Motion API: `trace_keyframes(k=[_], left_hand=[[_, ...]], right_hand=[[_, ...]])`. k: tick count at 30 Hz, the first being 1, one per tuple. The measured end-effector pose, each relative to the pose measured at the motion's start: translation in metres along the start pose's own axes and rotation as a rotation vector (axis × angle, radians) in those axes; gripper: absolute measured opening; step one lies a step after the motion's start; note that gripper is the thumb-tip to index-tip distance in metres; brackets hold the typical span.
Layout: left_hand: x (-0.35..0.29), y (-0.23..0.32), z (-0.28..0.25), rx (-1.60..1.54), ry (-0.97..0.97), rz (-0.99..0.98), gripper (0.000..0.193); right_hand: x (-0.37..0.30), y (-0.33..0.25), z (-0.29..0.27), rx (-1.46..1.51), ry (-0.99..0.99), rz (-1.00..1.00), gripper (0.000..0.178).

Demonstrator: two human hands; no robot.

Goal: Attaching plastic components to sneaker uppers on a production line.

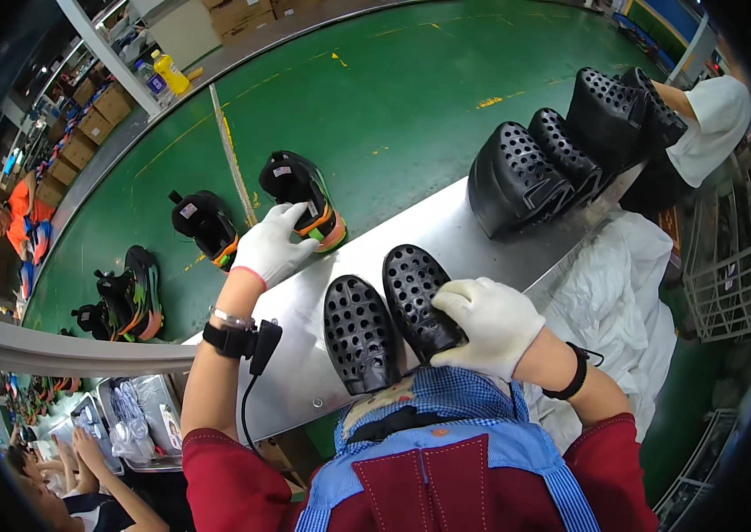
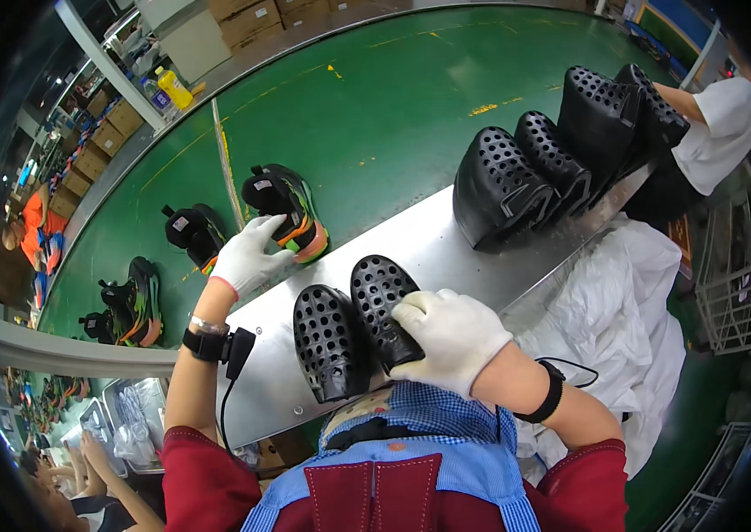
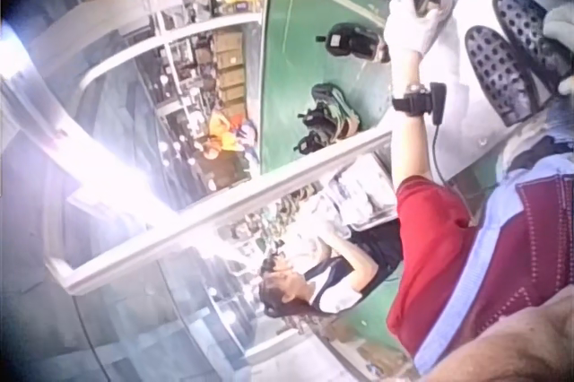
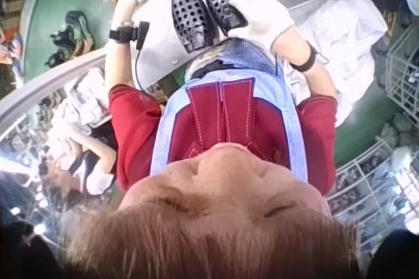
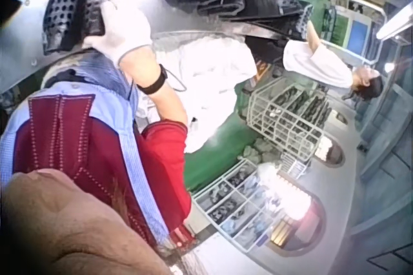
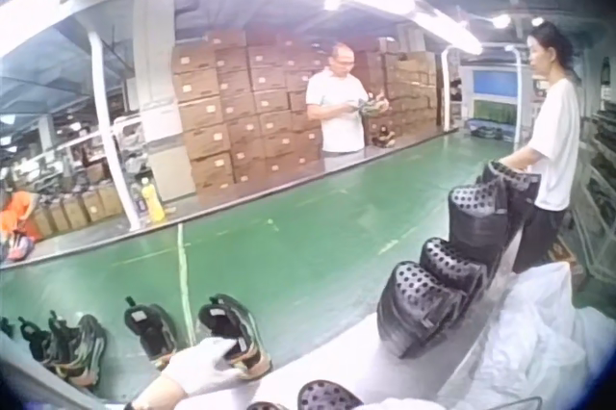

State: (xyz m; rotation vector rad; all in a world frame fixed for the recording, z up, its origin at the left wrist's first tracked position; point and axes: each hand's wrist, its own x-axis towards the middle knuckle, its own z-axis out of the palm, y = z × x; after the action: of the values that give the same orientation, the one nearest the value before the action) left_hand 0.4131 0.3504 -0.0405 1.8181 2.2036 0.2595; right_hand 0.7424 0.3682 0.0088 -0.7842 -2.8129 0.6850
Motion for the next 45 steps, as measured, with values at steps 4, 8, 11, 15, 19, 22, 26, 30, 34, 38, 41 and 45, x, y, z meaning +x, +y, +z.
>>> trace_keyframes(k=[4,8,11,15,19,22,26,30,34,38,41,45], left_hand=[[-0.021,-0.002,-0.007,-0.072,0.095,-0.016,0.057],[-0.035,-0.004,-0.013,-0.084,0.066,-0.008,0.054],[-0.041,-0.007,-0.012,-0.084,0.046,0.049,0.054],[-0.040,-0.010,-0.009,-0.115,0.038,0.020,0.054],[-0.039,-0.007,-0.016,-0.112,0.099,0.032,0.054],[-0.032,-0.002,-0.025,-0.120,0.212,0.082,0.055],[-0.038,0.034,-0.055,-1.030,-0.016,0.065,0.064],[-0.019,0.041,-0.037,-1.402,-0.422,0.339,0.064],[-0.030,0.055,-0.028,-1.888,-0.400,0.297,0.064],[-0.025,0.039,-0.023,-1.863,-0.232,0.222,0.069],[-0.021,0.030,-0.014,-1.663,0.007,0.075,0.056],[-0.024,0.027,-0.007,-1.758,0.109,0.068,0.036]], right_hand=[[-0.003,0.007,0.002,-0.041,0.056,-0.092,0.046],[-0.003,0.004,0.001,-0.006,0.088,-0.022,0.049],[-0.002,0.002,0.001,-0.031,0.109,-0.018,0.054],[0.000,0.006,0.000,-0.007,0.078,-0.031,0.057],[0.002,0.013,-0.002,0.020,0.048,-0.055,0.060],[0.001,0.019,-0.013,0.125,0.045,0.025,0.065],[0.021,0.007,-0.044,0.212,0.235,-0.168,0.072],[0.062,-0.018,-0.058,0.175,0.329,-0.382,0.062],[0.089,-0.033,-0.055,0.153,0.280,-0.547,0.053],[0.107,-0.039,-0.039,0.171,0.242,-0.362,0.053],[0.124,-0.046,-0.040,0.135,0.056,-0.037,0.051],[0.140,-0.046,-0.037,0.028,-0.074,0.168,0.052]])
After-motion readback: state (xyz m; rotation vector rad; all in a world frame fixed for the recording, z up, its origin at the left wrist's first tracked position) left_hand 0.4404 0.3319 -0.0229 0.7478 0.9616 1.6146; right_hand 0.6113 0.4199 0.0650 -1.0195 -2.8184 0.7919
